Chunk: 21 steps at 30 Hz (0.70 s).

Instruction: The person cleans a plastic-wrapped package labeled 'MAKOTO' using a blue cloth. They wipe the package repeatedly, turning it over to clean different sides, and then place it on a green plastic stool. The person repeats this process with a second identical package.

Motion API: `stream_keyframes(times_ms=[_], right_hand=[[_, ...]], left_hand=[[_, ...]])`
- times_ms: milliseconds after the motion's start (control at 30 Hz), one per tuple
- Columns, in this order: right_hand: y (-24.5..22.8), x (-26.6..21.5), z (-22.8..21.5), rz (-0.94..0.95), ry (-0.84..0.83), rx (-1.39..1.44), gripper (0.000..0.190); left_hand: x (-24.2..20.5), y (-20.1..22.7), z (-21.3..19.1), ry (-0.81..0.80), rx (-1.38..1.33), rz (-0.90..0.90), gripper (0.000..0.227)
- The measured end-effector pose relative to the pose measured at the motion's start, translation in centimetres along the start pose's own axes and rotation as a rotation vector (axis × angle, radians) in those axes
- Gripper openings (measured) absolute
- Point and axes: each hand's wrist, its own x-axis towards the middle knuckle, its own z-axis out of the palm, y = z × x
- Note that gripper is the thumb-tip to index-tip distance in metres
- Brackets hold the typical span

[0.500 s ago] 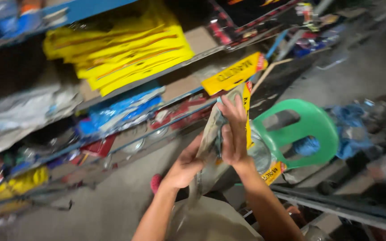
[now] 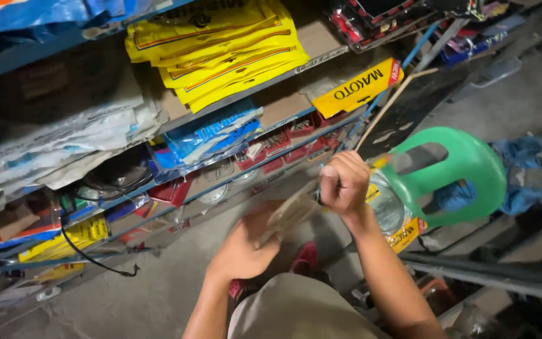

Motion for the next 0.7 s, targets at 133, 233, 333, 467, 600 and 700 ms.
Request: stream_keyframes(times_ms=[133,233,333,467,600,700], right_hand=[[-4.2,-0.8,1.9,-0.021,-0.067,-0.122,0.036],[-6.3,-2.7,4.3,0.017,-0.032,-0.159,0.039],[-10.8,-1.6,6.3,0.017,-0.013,-0.093,0.039],[-16.8,-1.3,8.8,-0.03,-0.008,-0.027,0.043],[-14.2,-2.6,10.0,-0.172,-0.001,-0.098,0.051],[-11.0,-3.7,9.4,-0.321,0.014,-0.13,0.045]], left_hand=[[-2.8,-0.3,-0.9,0.121,0.281,-0.111,0.056],[-4.7,-2.3,-1.7,0.3,0.305,-0.085,0.032],[-6.6,-3.9,-3.2,0.396,0.381,0.0,0.022],[-9.0,-2.8,-5.0,0.385,0.451,0.109,0.029],[-11.9,-3.0,-6.9,0.5,0.406,0.168,0.035],[-13.8,-1.7,-9.4,0.53,0.364,0.204,0.041]])
